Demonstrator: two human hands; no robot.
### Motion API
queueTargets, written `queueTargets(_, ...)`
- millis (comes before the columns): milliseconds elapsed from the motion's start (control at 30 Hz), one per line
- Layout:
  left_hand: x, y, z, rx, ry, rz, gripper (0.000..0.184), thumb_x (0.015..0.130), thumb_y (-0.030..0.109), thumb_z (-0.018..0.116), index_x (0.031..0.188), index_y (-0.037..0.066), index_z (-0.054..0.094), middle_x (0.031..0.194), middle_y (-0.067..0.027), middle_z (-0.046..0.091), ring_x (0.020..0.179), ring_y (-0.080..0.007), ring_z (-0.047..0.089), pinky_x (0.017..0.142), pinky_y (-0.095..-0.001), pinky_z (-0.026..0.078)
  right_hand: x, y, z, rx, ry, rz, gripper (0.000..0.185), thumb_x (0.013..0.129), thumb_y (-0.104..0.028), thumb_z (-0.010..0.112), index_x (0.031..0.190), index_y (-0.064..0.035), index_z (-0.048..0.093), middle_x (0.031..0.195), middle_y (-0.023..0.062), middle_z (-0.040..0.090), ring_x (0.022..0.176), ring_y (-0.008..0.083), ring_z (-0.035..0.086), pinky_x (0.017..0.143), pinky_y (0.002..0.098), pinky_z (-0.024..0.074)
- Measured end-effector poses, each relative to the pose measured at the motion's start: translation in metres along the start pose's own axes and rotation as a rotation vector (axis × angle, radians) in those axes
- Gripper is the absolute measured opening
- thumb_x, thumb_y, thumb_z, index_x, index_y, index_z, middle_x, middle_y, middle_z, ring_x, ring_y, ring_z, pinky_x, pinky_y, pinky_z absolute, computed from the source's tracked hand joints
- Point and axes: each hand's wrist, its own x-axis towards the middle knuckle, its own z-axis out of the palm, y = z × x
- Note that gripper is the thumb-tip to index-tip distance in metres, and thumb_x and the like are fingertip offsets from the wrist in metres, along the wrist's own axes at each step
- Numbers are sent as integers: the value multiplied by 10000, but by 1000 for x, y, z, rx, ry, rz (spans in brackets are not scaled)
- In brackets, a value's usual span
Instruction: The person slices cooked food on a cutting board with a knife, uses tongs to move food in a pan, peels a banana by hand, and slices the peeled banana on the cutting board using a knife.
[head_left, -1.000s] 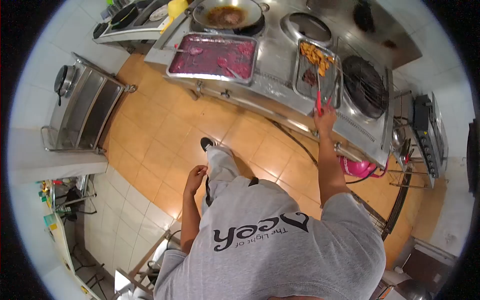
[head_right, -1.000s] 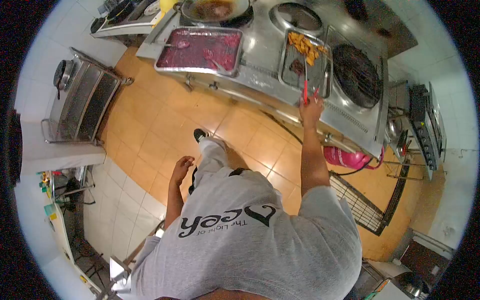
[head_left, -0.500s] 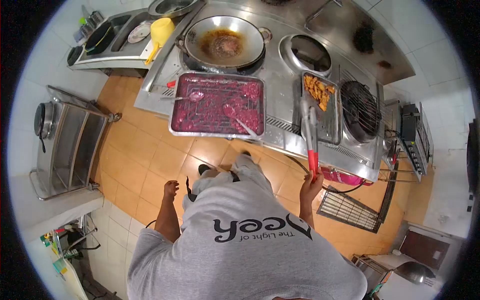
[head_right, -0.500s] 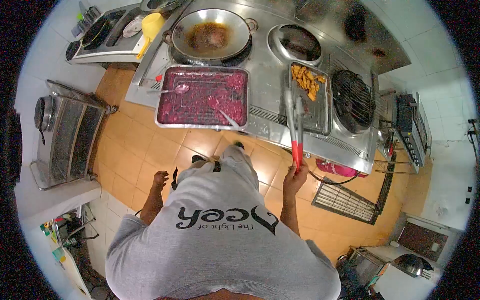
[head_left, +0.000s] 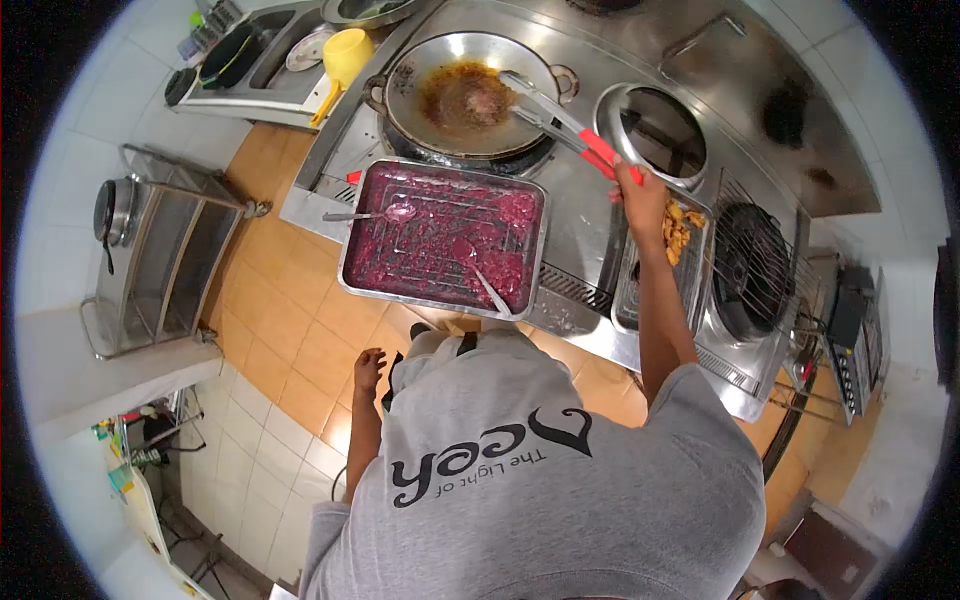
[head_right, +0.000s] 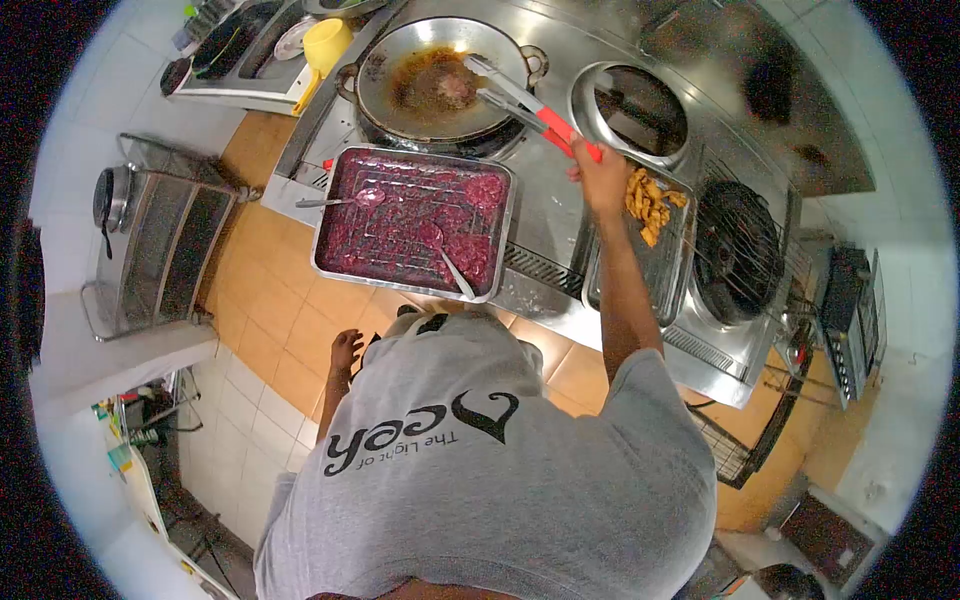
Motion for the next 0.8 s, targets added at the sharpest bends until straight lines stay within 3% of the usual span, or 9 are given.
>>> queueTargets(167,-68,-97,-10,-342,244,-118,261,941,372,457,1066,178,579,1004,4,654,890,-152,591,724,-377,429,38,-13,9,-83,-151,13,423,851,-396,655,800,24,642,650,72,633,528,127,625,482,254,500)
queueTargets(300,-66,-239,-6,-564,248,-346,202,903,242,442,918,161,626,805,-1,633,679,-160,585,574,-298,453,59,-3,16,-67,-202,5,406,842,-378,658,783,24,644,646,80,641,538,128,634,486,257,503)
queueTargets(333,-82,-208,14,-612,243,-383,207,893,209,439,881,157,638,756,-2,628,626,-162,584,537,-278,459,61,-6,14,-107,-196,6,409,840,-380,657,778,24,643,641,80,641,540,132,638,487,259,503)
queueTargets(467,-71,-246,35,906,399,782,240,924,273,481,930,89,635,723,3,593,570,-89,527,507,-198,433,77,-18,8,-193,-161,-26,423,831,-388,652,757,28,635,631,84,644,544,144,649,491,264,501)
queueTargets(567,-55,-239,43,-336,-125,40,290,937,360,487,1004,112,620,895,4,641,670,-91,570,558,-238,455,87,-16,12,-204,-168,-57,430,826,-387,649,747,35,634,650,101,661,537,147,651,494,267,505)
queueTargets(633,-90,-129,67,-341,223,-100,271,936,367,498,1018,134,609,966,3,644,711,-102,581,584,-270,451,96,-4,22,-154,-189,-64,421,827,-377,647,753,38,639,657,108,666,537,150,653,497,270,513)
queueTargets(700,-89,-101,69,-372,312,-111,189,941,294,512,1015,140,594,967,-13,650,793,-122,593,600,-278,437,103,11,39,-81,-204,-55,407,829,-359,647,764,43,644,658,111,667,538,153,655,497,273,520)
queueTargets(800,-99,-62,73,-394,384,-143,138,939,244,523,1012,147,588,968,-6,653,798,-127,597,598,-279,423,104,4,51,-24,-185,-88,395,834,-337,649,776,54,648,653,116,665,536,157,656,497,274,527)
